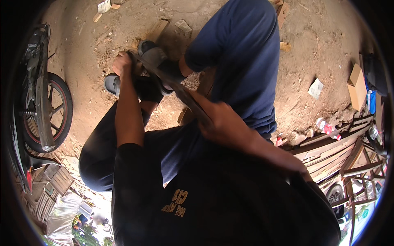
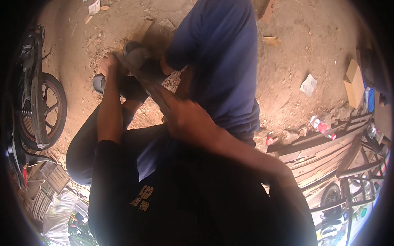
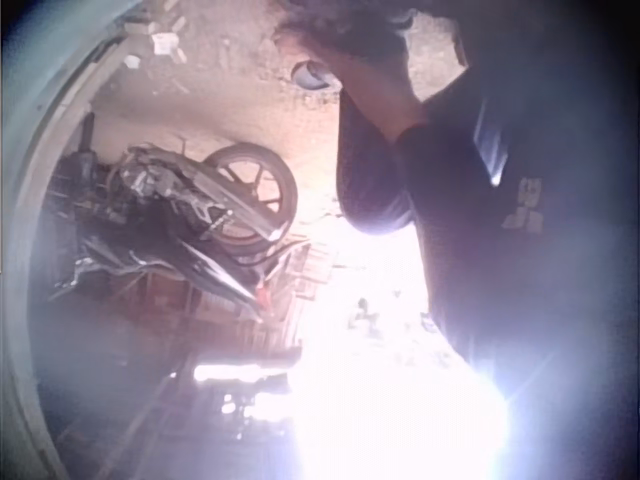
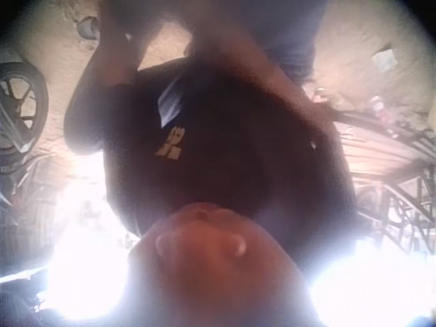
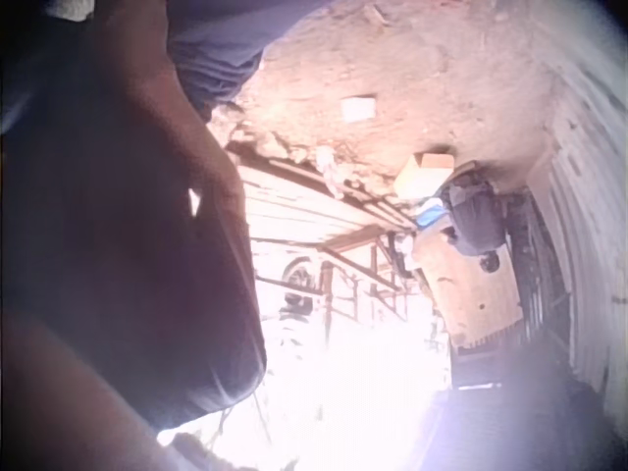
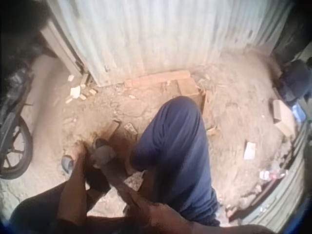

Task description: The person sits on the ground and uses a hand saw to cut a small piece of wood held between their feet. They repeatedly saw back and forth until the wood is cut through, then separate the two pieces.

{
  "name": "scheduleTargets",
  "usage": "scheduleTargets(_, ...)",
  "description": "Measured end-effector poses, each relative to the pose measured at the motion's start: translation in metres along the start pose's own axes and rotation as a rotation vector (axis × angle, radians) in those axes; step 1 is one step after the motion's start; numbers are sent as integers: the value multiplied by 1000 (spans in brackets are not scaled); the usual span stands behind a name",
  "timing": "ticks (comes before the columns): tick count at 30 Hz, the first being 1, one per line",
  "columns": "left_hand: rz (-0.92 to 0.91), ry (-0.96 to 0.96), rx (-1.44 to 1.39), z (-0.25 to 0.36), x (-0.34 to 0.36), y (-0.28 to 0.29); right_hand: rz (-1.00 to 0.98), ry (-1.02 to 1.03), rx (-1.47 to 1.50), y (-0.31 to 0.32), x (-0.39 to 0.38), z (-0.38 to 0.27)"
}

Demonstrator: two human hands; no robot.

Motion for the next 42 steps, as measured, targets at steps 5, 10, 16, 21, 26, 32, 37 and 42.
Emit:
scheduleTargets(5, -27, 14, -31, -2, 2, 5, 36, 68, -82, -11, 17, 2)
scheduleTargets(10, -22, 155, -87, -9, -10, 10, 2, 19, 0, 3, -7, -7)
scheduleTargets(16, -83, 168, -74, -14, -6, 14, -227, -3, -5, -4, -5, -32)
scheduleTargets(21, -73, 83, -57, -7, 1, 1, -99, -166, -77, 17, -35, -12)
scheduleTargets(26, -105, 67, -84, 2, -13, 11, -32, 10, 58, 48, -38, 0)
scheduleTargets(32, -115, 98, -118, -4, -11, 16, 72, -66, 215, 91, -60, -4)
scheduleTargets(37, -86, 51, -124, 2, -10, 18, 153, -72, 248, 86, -22, 2)
scheduleTargets(42, -97, 30, -126, 9, -18, 25, 106, -95, 366, 57, 19, 5)
Point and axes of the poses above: each hand's wrist, its own x-axis towards the middle knuckle, its own y-axis out of the back of the hand, z = x × y, the point moved 10 cm from there along x, towards the middle knuckle, and after that the axes turned 4 degrees about z, right-handed, at the moved point
